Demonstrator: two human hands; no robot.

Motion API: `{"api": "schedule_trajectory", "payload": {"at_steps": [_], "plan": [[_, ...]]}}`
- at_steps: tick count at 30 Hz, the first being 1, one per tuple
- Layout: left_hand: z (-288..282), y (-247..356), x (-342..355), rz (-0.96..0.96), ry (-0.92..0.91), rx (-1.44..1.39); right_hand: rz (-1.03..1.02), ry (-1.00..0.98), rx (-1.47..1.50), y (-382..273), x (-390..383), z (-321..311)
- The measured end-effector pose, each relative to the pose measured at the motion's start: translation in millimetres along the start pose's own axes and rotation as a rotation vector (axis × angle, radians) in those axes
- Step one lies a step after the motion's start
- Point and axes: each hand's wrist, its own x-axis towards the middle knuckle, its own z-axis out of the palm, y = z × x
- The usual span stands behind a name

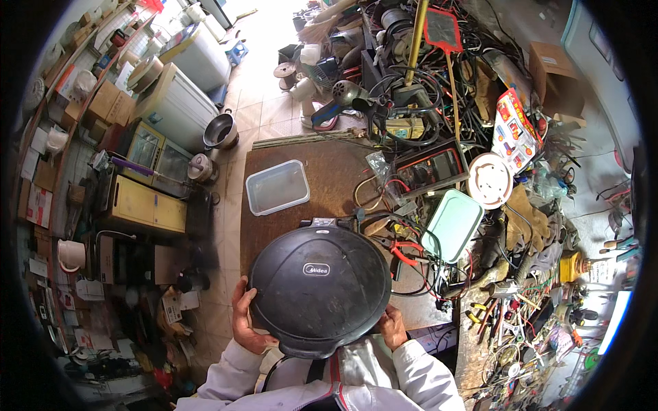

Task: The person uses a screwdriver to remove screws from the bottom of a black electric pan, places them in a plastic container, and then opens the pan to reveal the interior cooking surface. The person closes the pan and sets it on the table.

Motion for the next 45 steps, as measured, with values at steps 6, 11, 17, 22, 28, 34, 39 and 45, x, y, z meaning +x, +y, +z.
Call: {"api": "schedule_trajectory", "payload": {"at_steps": [6, 11, 17, 22, 28, 34, 39, 45], "plan": [[-0.4, -4.2, -10.5, 0.042, -0.061, 0.351, 0.108, 0.081, 0.174, -2.7, 4.5, 5.9], [16.2, -39.4, -40.7, -0.007, -0.043, 0.408, 0.266, 0.045, 0.366, 11.0, 5.1, 3.8], [28.4, -74.2, -42.2, -0.052, -0.072, 0.459, 0.247, 0.076, 0.481, -8.8, 3.6, 7.2], [36.9, -77.8, -20.1, -0.43, -0.007, -0.199, 0.118, 0.132, -0.054, -38.9, 11.0, 15.5], [40.5, -127.7, -25.6, -0.644, 0.051, -0.511, 0.03, 0.107, -0.209, -30.9, 18.4, 20.7], [-2.4, -147.0, -31.5, -0.643, 0.113, -0.722, 0.07, 0.035, -0.141, -35.8, 26.6, 67.0], [-20.5, -159.7, -25.6, -0.619, 0.046, -0.563, -0.025, -0.069, -0.567, -27.4, 46.3, 56.1], [-12.4, -154.3, -25.0, -0.622, 0.072, -0.713, -0.244, 0.253, -0.756, -78.3, 130.0, 47.4]]}}
